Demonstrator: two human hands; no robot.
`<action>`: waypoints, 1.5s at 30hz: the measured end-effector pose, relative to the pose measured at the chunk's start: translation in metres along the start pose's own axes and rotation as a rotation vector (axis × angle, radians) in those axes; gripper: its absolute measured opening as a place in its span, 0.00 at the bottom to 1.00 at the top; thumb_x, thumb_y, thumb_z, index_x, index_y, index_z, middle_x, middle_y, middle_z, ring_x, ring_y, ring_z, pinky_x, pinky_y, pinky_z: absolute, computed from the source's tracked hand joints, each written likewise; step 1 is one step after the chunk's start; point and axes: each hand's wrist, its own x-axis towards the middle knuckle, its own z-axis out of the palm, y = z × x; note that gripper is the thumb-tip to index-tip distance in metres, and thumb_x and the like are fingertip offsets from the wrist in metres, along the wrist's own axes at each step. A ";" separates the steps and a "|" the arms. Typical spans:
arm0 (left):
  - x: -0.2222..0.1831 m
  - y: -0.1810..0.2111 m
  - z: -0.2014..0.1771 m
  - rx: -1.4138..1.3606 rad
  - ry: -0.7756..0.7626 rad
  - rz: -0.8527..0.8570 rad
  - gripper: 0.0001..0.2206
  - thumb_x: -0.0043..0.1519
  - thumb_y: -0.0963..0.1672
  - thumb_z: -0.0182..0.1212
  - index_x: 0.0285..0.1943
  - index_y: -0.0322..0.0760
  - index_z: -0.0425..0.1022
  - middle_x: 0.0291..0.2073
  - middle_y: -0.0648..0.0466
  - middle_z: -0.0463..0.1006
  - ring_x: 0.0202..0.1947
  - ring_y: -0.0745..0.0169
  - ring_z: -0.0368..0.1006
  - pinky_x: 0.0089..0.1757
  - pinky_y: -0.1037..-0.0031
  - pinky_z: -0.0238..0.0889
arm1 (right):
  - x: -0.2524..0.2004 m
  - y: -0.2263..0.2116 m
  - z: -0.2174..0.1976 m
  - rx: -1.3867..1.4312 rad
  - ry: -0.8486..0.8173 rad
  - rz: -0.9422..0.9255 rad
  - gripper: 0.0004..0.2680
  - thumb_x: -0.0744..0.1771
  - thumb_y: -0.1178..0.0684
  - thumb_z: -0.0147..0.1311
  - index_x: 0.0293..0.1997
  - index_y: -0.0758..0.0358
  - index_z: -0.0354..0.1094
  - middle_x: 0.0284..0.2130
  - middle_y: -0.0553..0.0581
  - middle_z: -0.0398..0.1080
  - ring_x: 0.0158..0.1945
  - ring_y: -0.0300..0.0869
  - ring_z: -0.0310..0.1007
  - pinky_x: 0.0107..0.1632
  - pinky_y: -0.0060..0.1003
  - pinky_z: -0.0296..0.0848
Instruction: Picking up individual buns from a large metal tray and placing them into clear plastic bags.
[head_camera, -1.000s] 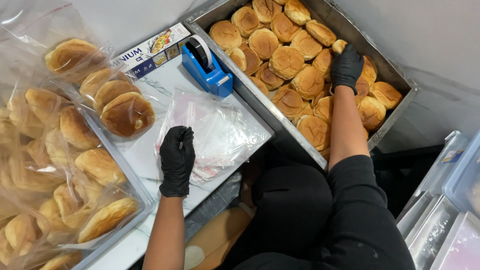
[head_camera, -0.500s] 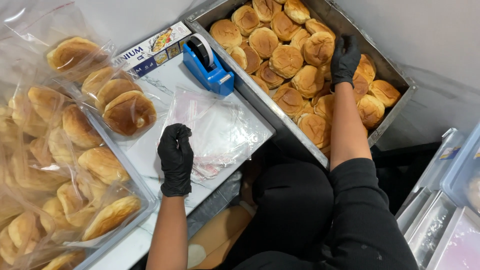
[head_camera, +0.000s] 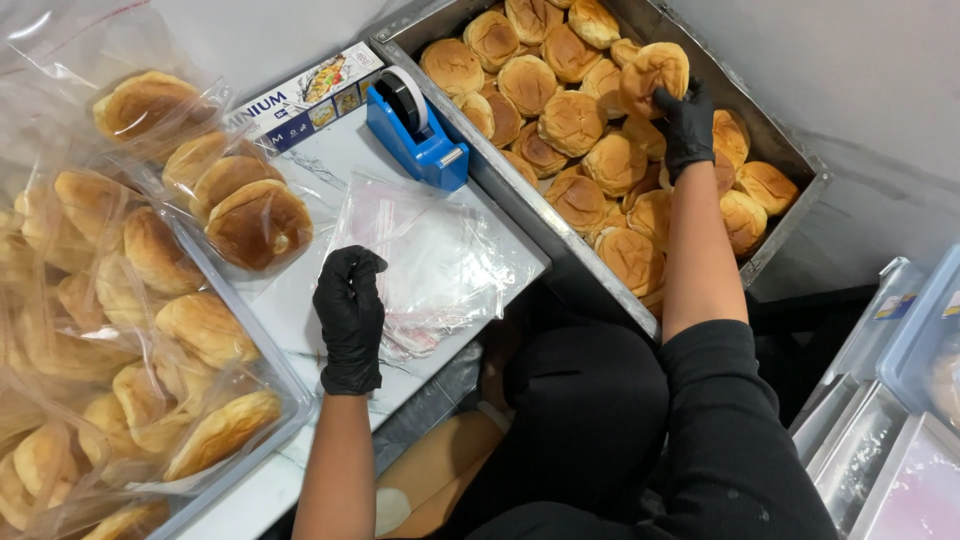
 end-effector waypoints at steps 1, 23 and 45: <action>-0.001 -0.006 0.000 -0.001 0.001 0.000 0.06 0.70 0.40 0.50 0.40 0.37 0.72 0.33 0.54 0.76 0.38 0.59 0.74 0.47 0.69 0.67 | -0.006 -0.008 0.004 -0.001 0.000 -0.001 0.15 0.62 0.57 0.67 0.50 0.53 0.67 0.45 0.55 0.77 0.48 0.46 0.81 0.45 0.43 0.88; 0.003 -0.005 -0.009 -0.428 -0.107 -0.229 0.07 0.69 0.44 0.52 0.40 0.41 0.72 0.31 0.54 0.79 0.35 0.63 0.77 0.47 0.70 0.70 | -0.099 -0.079 0.093 -0.264 -0.674 -0.455 0.22 0.67 0.59 0.63 0.65 0.50 0.55 0.56 0.60 0.64 0.60 0.51 0.66 0.56 0.47 0.74; -0.001 -0.023 -0.009 -0.617 -0.146 -0.359 0.04 0.68 0.41 0.60 0.46 0.33 0.76 0.31 0.44 0.81 0.35 0.58 0.79 0.46 0.66 0.74 | -0.255 -0.105 0.304 -0.268 -1.369 -0.142 0.12 0.67 0.56 0.62 0.56 0.60 0.72 0.51 0.57 0.75 0.58 0.41 0.71 0.64 0.41 0.69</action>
